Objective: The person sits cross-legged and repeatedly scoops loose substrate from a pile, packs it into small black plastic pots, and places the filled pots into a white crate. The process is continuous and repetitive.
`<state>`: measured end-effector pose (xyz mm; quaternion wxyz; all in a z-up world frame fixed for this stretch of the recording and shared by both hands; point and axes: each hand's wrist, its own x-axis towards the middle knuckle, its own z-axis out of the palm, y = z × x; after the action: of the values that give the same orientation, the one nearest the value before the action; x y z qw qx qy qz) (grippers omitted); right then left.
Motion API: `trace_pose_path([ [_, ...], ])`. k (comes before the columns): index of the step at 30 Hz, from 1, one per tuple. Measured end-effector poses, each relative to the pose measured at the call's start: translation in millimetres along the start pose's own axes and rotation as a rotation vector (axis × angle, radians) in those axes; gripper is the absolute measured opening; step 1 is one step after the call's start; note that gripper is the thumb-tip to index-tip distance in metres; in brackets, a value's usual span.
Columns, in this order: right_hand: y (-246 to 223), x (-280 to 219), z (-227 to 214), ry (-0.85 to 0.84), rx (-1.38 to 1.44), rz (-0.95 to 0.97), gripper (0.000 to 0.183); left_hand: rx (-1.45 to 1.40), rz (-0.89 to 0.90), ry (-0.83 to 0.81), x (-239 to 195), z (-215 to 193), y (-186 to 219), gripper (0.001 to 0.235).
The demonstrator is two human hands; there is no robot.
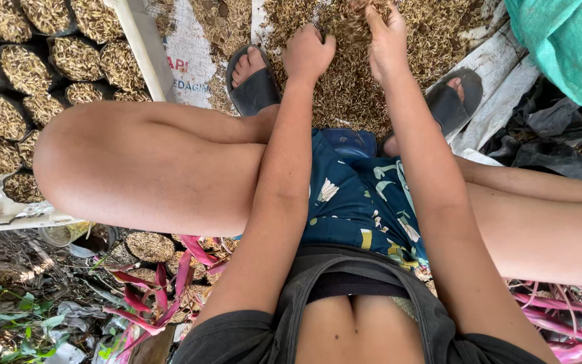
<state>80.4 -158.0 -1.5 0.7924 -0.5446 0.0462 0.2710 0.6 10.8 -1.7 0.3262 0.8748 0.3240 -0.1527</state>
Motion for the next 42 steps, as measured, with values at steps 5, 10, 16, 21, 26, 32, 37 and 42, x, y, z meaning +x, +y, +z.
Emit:
trace_pose_path([
  [5, -14, -43, 1, 0.231, -1.205, -0.499, 0.048, -0.068, 0.090, -0.056, 8, -1, -9, 0.044],
  [10, 2, -80, 25, -0.271, -1.664, -0.436, 0.056, -0.127, 0.190, -0.043, 14, 11, -12, 0.036],
  [16, 18, -64, 68, -0.275, -2.111, -0.273, 0.066, -0.057, 0.412, 0.146, 8, 13, -7, 0.027],
  [21, -11, -54, 52, -0.306, -1.828, -0.332, 0.054, -0.075, 0.097, -0.024, 4, -11, 4, 0.035],
  [26, -11, -56, 11, -0.214, -1.496, -0.381, 0.033, -0.233, -0.069, -0.179, 0, -6, -4, 0.054],
  [32, -22, -54, -39, 0.314, -1.229, -0.208, 0.044, -0.234, -0.068, -0.532, -7, 11, -13, 0.071],
  [37, 23, -82, -38, -0.009, -1.762, 0.792, 0.096, -0.106, -0.004, -0.472, -8, 17, -7, 0.075],
  [42, 57, -74, -24, -0.181, -1.644, 0.428, 0.040, -0.045, -0.040, -0.298, -13, 11, -4, 0.070],
])
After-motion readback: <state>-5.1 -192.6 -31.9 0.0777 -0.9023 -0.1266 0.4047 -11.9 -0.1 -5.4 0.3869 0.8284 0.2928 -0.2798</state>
